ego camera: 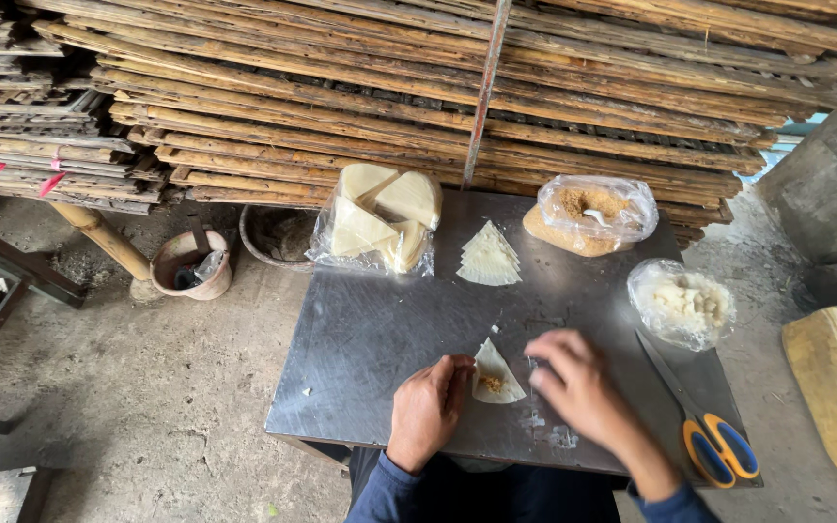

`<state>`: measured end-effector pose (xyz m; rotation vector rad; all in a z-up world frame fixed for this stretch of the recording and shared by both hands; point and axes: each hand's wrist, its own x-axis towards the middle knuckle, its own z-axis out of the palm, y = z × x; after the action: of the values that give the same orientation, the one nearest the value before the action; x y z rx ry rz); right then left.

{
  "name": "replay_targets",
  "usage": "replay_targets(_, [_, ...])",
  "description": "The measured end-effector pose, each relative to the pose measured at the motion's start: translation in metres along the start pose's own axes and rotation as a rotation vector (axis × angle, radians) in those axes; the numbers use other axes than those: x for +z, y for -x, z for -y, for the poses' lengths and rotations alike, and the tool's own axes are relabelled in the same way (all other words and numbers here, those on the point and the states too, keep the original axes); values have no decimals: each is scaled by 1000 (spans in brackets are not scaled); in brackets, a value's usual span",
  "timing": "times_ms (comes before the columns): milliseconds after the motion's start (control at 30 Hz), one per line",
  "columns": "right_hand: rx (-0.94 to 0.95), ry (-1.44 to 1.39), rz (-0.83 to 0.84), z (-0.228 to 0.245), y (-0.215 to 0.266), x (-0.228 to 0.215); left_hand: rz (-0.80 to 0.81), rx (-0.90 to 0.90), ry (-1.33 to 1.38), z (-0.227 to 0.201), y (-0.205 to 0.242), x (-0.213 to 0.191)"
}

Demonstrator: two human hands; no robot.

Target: The person folds triangular wrappers, adds a spoonful of filling, and rolls them into small cylindrical shapes. The person repeats this process multiple times, placing finished rolls on the table.

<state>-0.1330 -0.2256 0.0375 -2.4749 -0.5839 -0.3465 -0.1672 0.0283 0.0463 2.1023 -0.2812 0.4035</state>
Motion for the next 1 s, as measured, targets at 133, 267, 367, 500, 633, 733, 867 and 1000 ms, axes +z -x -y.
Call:
replay_targets(133, [37, 0, 23, 25, 28, 14, 5, 54, 4, 0, -2, 1])
replay_targets(267, [-53, 28, -48, 33, 25, 17, 12, 91, -23, -2, 0, 1])
replay_targets(367, [-52, 45, -51, 40, 22, 19, 35, 94, -47, -5, -1, -2])
replay_targets(500, [-42, 51, -70, 42, 25, 22, 76, 103, -80, -5, 0, -2])
replay_targets(633, [-113, -18, -160, 42, 26, 26, 74, 147, -83, -2, -1, 2])
replay_targets(733, [-69, -32, -184, 46, 24, 30, 74, 151, -86, 2, 0, 3])
replay_targets(867, [-33, -129, -196, 51, 22, 32, 71, 171, -107, 7, -1, 5])
replay_targets(1000, [13, -161, -177, 56, 19, 34, 78, 203, -149, 9, 0, 8])
